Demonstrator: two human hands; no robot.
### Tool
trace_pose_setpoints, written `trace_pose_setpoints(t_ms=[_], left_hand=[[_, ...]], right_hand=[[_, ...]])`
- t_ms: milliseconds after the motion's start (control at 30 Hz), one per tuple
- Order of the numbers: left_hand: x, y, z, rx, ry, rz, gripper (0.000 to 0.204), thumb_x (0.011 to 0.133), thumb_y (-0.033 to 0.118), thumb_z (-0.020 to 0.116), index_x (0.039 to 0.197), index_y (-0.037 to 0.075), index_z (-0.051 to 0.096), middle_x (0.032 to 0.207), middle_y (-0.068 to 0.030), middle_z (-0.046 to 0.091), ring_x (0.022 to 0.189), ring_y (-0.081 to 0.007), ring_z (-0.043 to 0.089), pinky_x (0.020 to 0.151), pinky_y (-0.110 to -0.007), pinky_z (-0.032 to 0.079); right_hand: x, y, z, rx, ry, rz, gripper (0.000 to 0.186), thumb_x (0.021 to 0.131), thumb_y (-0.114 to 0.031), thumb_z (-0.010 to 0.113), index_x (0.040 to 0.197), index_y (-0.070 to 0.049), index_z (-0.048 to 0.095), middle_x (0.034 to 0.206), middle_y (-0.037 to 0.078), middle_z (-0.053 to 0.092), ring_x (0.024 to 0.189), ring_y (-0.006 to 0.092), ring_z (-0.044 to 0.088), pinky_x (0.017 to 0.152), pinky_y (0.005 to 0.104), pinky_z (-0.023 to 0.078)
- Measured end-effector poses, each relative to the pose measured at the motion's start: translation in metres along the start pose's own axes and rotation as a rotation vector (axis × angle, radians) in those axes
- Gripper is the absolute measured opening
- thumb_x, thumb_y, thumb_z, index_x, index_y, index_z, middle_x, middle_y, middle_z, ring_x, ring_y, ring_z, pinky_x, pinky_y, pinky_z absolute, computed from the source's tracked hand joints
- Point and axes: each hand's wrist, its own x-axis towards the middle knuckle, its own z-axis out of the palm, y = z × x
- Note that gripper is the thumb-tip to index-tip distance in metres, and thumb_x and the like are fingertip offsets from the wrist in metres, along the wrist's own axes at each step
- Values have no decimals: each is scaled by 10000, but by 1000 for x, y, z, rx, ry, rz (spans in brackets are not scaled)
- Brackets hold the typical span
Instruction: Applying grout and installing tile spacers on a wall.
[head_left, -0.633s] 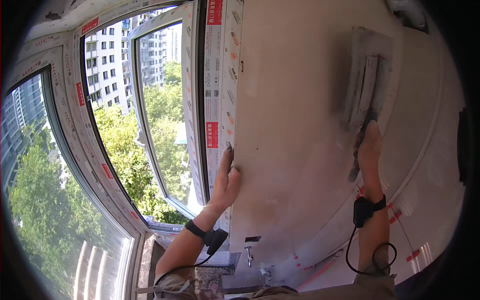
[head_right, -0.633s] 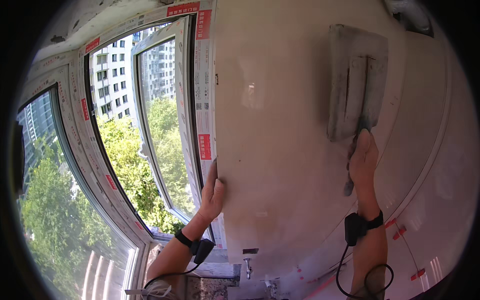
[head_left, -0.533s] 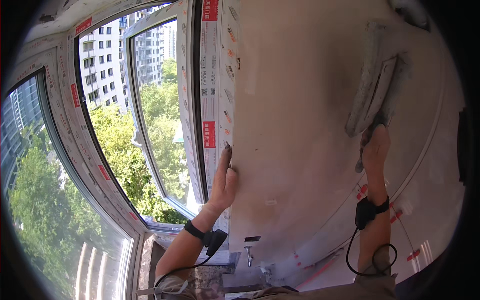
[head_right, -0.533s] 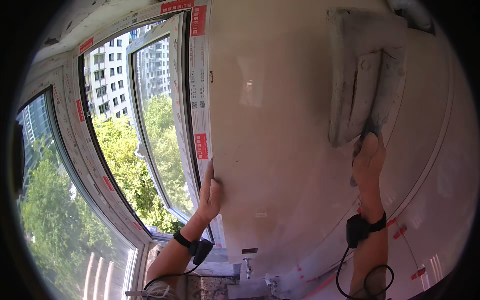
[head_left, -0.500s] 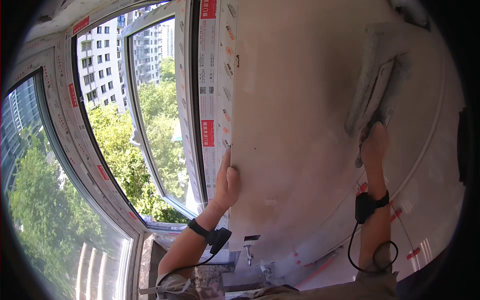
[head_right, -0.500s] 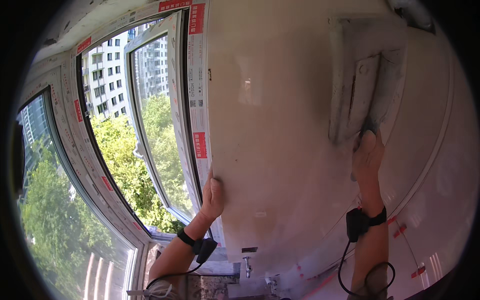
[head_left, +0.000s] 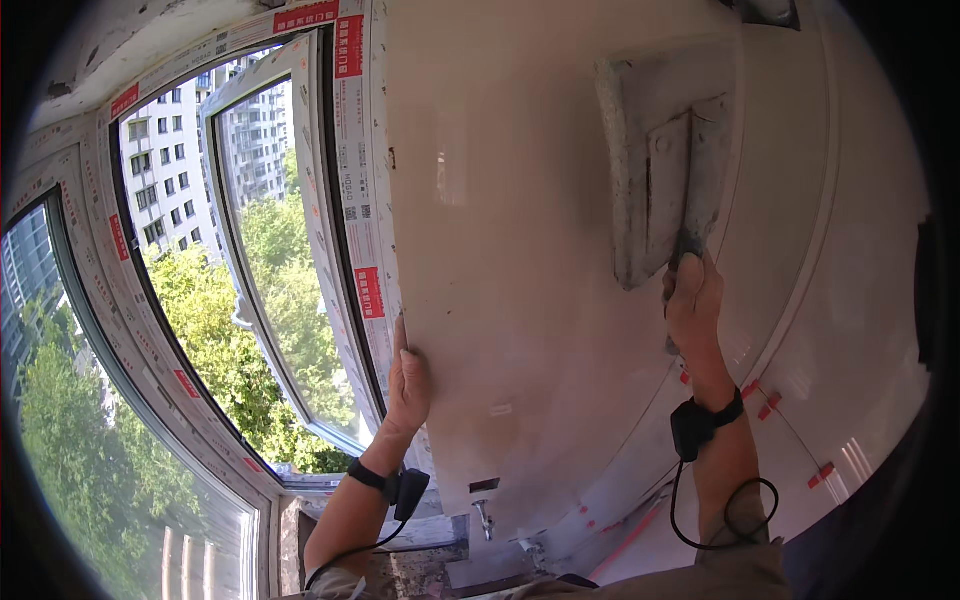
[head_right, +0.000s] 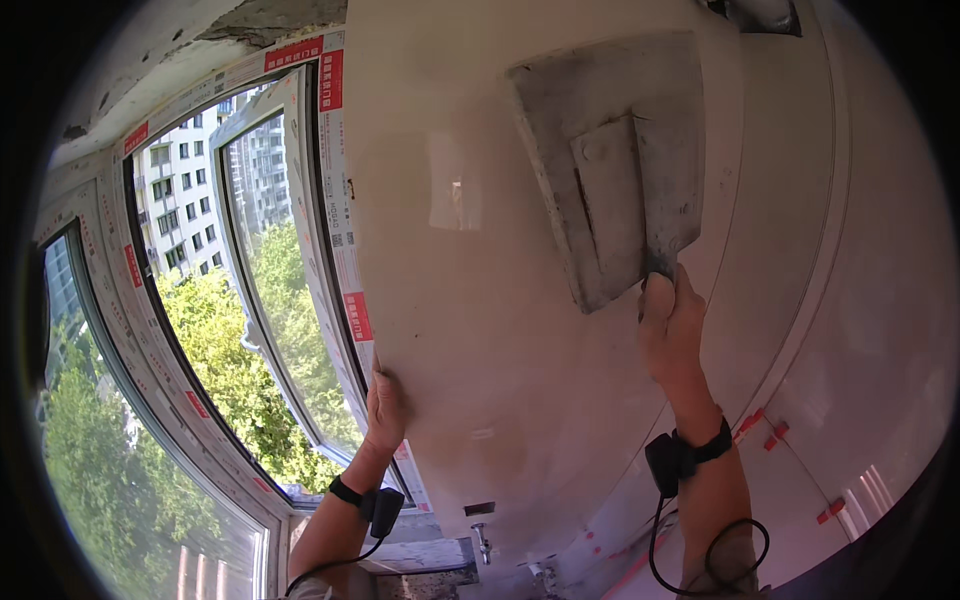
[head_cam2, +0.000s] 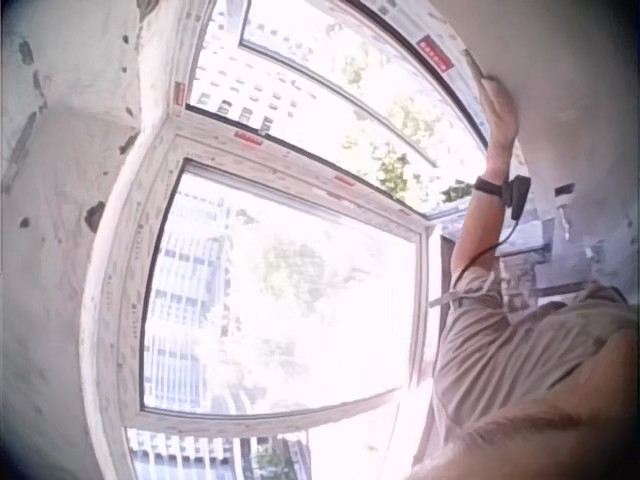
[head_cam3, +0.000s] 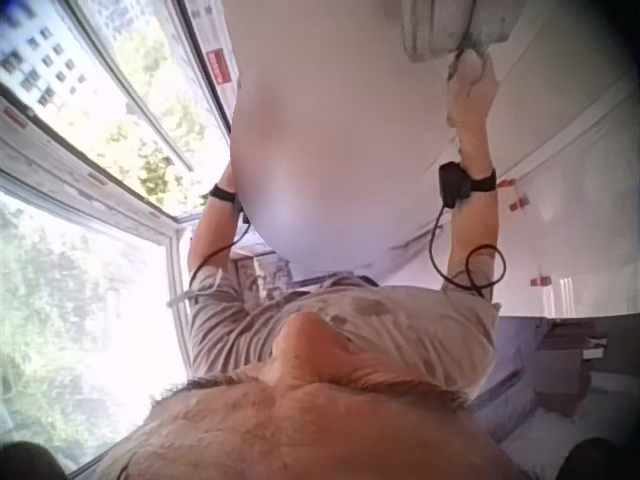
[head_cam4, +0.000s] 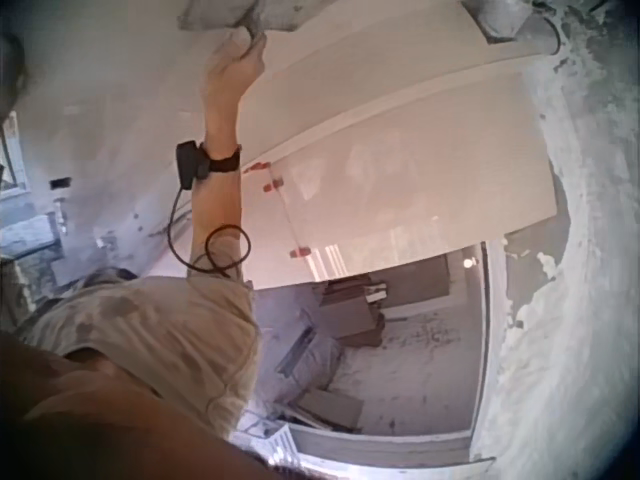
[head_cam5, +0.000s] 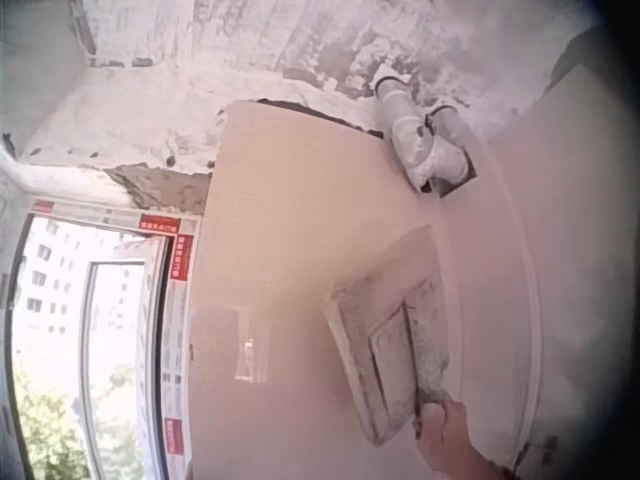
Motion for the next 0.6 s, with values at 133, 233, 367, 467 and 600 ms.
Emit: trace_pose_setpoints(t_ms=[133, 233, 367, 467, 600], left_hand=[[-5, -5, 4, -29, -10, -24, 706, 1021, 475, 261, 1493, -29, 118, 1512, -157, 267, 1397, -238, 244, 1129, -327, 202], [6, -5, 6, 26, -29, -51, 757, 1008, 512, 235, 1484, -59, 95, 1533, -190, 206, 1427, -275, 174, 1145, -331, 149], [16, 26, 6, 111, -105, -64, 787, 993, 563, 238, 1511, 18, 5, 1575, -145, 112, 1449, -238, 112, 1163, -358, 113], [26, 34, -15, 70, -90, 33, 727, 991, 565, 173, 1527, 111, -14, 1557, -158, 197, 1436, -300, 194, 1111, -510, 188], [35, 17, 0, -132, 37, -50, 596, 1046, 422, 226, 1423, -28, 329, 1387, -98, 432, 1282, -179, 389, 1070, -311, 314]], right_hand=[[28, 52, -4, -357, 52, -231, 455, 1016, -399, 420, 820, 4, 500, 571, 46, 432, 509, 117, 432, 497, 310, 378], [30, 67, -27, -195, 44, 196, 482, 1018, -424, 395, 815, 0, 500, 578, 35, 442, 508, 120, 435, 497, 313, 380], [23, 39, -24, -33, 92, 318, 492, 1019, -440, 379, 823, -7, 505, 596, 22, 457, 508, 120, 428, 496, 318, 375], [17, 9, -9, 71, 126, 259, 475, 1016, -438, 387, 828, -19, 506, 625, 9, 473, 536, 112, 422, 515, 313, 379], [33, 29, -5, -161, 78, -104, 468, 1020, -419, 377, 837, -11, 515, 625, 32, 485, 538, 103, 436, 523, 295, 392]])
